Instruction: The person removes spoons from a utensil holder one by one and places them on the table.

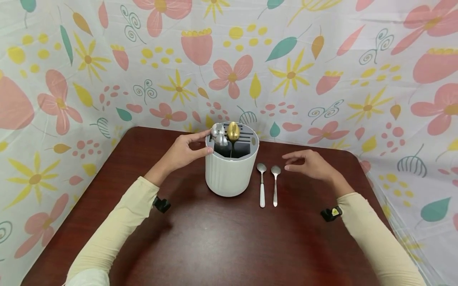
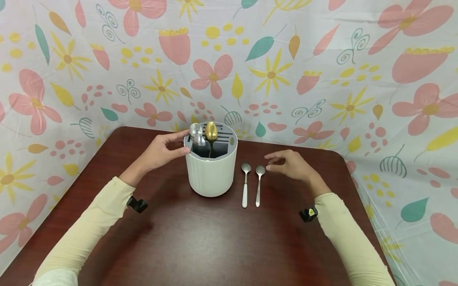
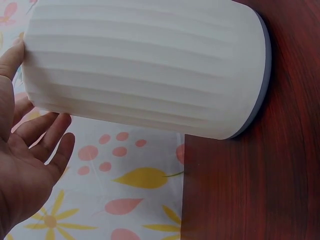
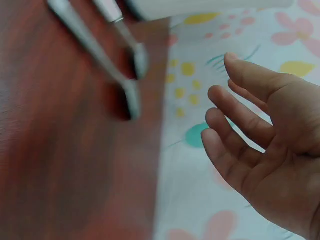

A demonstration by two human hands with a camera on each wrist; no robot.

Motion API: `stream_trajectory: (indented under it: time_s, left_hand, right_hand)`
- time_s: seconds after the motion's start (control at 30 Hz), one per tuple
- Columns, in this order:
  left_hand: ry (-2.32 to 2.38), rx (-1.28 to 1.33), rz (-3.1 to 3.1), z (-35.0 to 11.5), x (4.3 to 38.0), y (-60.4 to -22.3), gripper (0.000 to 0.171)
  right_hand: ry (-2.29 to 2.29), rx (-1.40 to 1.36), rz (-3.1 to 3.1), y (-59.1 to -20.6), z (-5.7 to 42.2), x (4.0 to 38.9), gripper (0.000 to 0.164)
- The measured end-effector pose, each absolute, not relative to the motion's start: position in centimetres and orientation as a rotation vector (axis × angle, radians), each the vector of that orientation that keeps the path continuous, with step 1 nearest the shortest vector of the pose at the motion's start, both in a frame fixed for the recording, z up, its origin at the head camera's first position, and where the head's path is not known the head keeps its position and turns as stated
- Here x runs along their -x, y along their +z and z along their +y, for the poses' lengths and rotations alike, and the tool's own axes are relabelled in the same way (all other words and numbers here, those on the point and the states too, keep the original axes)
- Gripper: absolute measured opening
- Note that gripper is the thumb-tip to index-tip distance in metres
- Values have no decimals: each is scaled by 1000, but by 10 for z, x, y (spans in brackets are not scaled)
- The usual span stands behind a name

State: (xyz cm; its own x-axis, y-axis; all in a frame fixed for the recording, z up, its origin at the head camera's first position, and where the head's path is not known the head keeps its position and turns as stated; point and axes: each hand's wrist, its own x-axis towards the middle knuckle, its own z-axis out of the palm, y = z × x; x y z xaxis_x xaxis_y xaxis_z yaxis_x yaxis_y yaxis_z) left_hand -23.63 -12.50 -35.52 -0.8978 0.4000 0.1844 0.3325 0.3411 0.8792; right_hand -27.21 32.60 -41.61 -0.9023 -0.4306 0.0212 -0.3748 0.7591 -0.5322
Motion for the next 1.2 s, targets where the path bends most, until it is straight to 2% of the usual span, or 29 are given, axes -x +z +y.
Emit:
stream_trajectory:
  time_s: [0.3,0.53,0.93,1.2]
  left_hand:
    - [1618,-673,2534,-125,238,-355,62]
    - [1643,-696,2513,-126,238,-355,60]
    - [1655,-689,2508,-128,237,-357,60]
    - [1652,-706,2522,-131,258,-386,62]
  right_hand:
    - [-857,828,2909,-344,296,257,31]
    - [-947,846,3010,-312,263,250,30]
    - [-1259,1039,2941,-308,209,253,29]
    - [-1364,1060,2906,-321,188,258,30]
